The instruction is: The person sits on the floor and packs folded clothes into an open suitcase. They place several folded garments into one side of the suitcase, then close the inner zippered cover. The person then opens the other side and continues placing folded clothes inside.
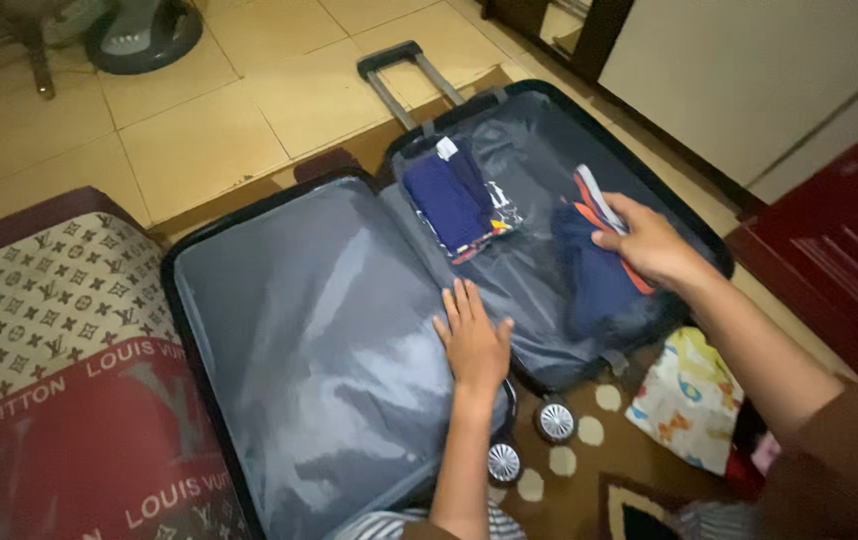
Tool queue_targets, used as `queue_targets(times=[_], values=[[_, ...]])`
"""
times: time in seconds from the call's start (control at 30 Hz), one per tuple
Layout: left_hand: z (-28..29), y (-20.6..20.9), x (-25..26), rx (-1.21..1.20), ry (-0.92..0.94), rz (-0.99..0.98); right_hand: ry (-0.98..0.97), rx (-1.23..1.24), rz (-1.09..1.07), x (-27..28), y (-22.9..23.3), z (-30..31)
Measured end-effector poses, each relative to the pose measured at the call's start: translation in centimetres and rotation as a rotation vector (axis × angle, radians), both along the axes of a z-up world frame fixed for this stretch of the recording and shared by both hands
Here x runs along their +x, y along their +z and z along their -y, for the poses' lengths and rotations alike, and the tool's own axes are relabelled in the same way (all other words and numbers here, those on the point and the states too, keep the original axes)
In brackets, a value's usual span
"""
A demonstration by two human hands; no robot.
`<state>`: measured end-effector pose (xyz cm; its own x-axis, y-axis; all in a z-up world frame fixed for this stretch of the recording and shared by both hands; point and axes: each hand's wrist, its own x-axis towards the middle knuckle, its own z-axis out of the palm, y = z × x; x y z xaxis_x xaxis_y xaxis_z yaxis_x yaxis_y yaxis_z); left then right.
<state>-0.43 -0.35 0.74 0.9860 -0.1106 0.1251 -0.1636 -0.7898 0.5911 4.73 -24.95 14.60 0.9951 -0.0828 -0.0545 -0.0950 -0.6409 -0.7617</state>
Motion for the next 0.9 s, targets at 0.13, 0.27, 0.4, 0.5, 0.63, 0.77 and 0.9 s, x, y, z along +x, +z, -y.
queue_targets(times=[0.13,0.27,0.4,0.5,0.63,0.77,0.9], values=[[0.2,-1.3,0.4,0.259,-0.047,-0.271,0.171,0.444,0.067,5.4,0.7,-2.8],[0.6,-1.8,1.3,0.283,-0.046,-0.33,0.278,0.802,0.159,12.2,0.3,-4.1],[0.5,-2.9,0.4,0.256,-0.062,-0.342,0.225,0.887,0.062,17.4,-7.5,-3.8],[0.5,-3.3,0.0,0.324,-0.038,-0.186,0.145,0.552,0.086,20.3,-15.6,-3.1],[0.6,-3.5,0.0,0.326,-0.02,-0.162,0.065,-0.017,0.42,23.0,-20.6,-1.7],[0.5,-2.8,-0.4,0.33,-0.014,-0.134,-0.093,-0.083,0.249,21.9,-18.4,-3.6],[0.6,-1.7,0.1,0.326,-0.035,-0.246,-0.134,-0.469,0.447,19.7,-14.9,-9.9]])
